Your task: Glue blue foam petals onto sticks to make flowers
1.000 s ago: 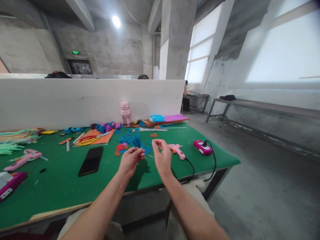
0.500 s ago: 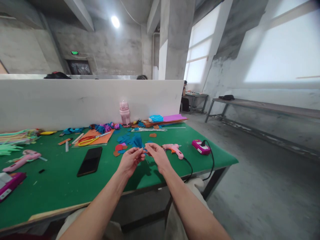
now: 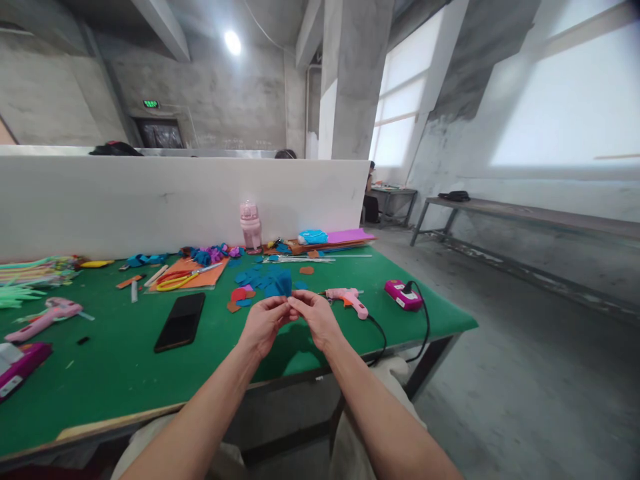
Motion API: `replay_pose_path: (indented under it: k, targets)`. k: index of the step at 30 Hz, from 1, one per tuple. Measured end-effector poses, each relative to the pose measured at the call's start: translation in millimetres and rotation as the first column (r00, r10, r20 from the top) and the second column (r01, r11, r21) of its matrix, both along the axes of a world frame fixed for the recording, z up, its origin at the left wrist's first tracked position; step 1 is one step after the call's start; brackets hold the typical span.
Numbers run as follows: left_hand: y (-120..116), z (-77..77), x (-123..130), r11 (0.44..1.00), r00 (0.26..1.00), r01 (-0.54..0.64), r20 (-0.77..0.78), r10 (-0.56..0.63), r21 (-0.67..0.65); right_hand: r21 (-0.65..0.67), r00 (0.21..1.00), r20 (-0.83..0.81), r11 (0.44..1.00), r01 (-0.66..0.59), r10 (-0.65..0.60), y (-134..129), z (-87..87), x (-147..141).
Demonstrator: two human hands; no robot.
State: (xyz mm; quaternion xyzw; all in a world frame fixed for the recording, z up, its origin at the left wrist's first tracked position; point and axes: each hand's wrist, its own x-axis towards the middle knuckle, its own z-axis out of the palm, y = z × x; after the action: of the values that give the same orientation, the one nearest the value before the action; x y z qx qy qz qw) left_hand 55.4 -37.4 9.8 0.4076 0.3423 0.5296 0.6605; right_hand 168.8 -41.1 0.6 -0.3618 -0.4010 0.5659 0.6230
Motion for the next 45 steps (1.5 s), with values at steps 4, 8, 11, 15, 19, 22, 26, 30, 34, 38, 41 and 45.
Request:
replay_pose_path:
  k: [4,8,11,15,19,22,26,30,34,38,41,45]
  targets:
    - [-2.0,1.6,0.5,0.998,0.992,-0.017,-0.123,0.025,0.065,0.029,0.998,0.014,0.998,0.053,-0.053,2.7,-3.9,-1.0]
    - [-2.1,3.3,-0.7,0.99,0.972,-0.027,-0.229,0.059,0.138,0.055,0.992,0.017,0.991,0.122,-0.123,4.8,-5.0,-2.5]
    - [2.1,3.6,-6.7,0.992,0.963,0.03,-0.268,0.005,0.124,0.079,0.989,0.023,0.986,0.147,-0.149,4.7,-2.3,-1.3]
    - [13.0,1.5,-19.6,0.996,0.979,-0.039,-0.198,0.053,0.075,0.07,0.997,0.006,0.994,0.081,-0.081,1.1,3.4,1.6]
    - [19.4,0.2,-26.9,0.998,0.994,0.016,-0.105,-0.01,0.06,0.048,0.994,-0.071,0.996,-0.076,0.079,-5.6,7.0,0.5]
    - [18.8,1.1,-27.4,0.987,0.989,0.121,-0.092,-0.112,0.101,0.036,0.98,-0.139,0.989,-0.141,0.144,-9.3,8.1,-1.5]
    - [17.5,2.7,-28.2,0.982,0.987,0.136,-0.106,-0.122,0.13,0.021,0.96,-0.196,0.98,-0.198,0.198,-10.1,7.8,-0.8]
    - [18.8,3.6,-31.8,0.982,0.985,0.135,-0.123,-0.119,0.131,0.017,0.938,-0.203,0.959,-0.282,0.28,-9.1,5.7,2.4]
    - [20.0,2.9,-34.2,0.984,0.984,0.144,-0.124,-0.13,0.107,0.021,0.921,-0.211,0.943,-0.331,0.328,-9.5,4.0,3.8]
    - [20.2,2.1,-34.1,0.984,0.983,0.144,-0.133,-0.131,0.1,0.024,0.921,-0.202,0.942,-0.335,0.333,-10.3,4.0,3.8]
    - [19.6,2.8,-33.5,0.984,0.982,0.148,-0.133,-0.134,0.101,0.02,0.928,-0.189,0.946,-0.324,0.321,-10.4,4.7,3.7]
    - [18.2,5.1,-33.2,0.982,0.98,0.165,-0.132,-0.151,0.096,0.004,0.936,-0.167,0.949,-0.315,0.311,-9.4,5.2,4.0]
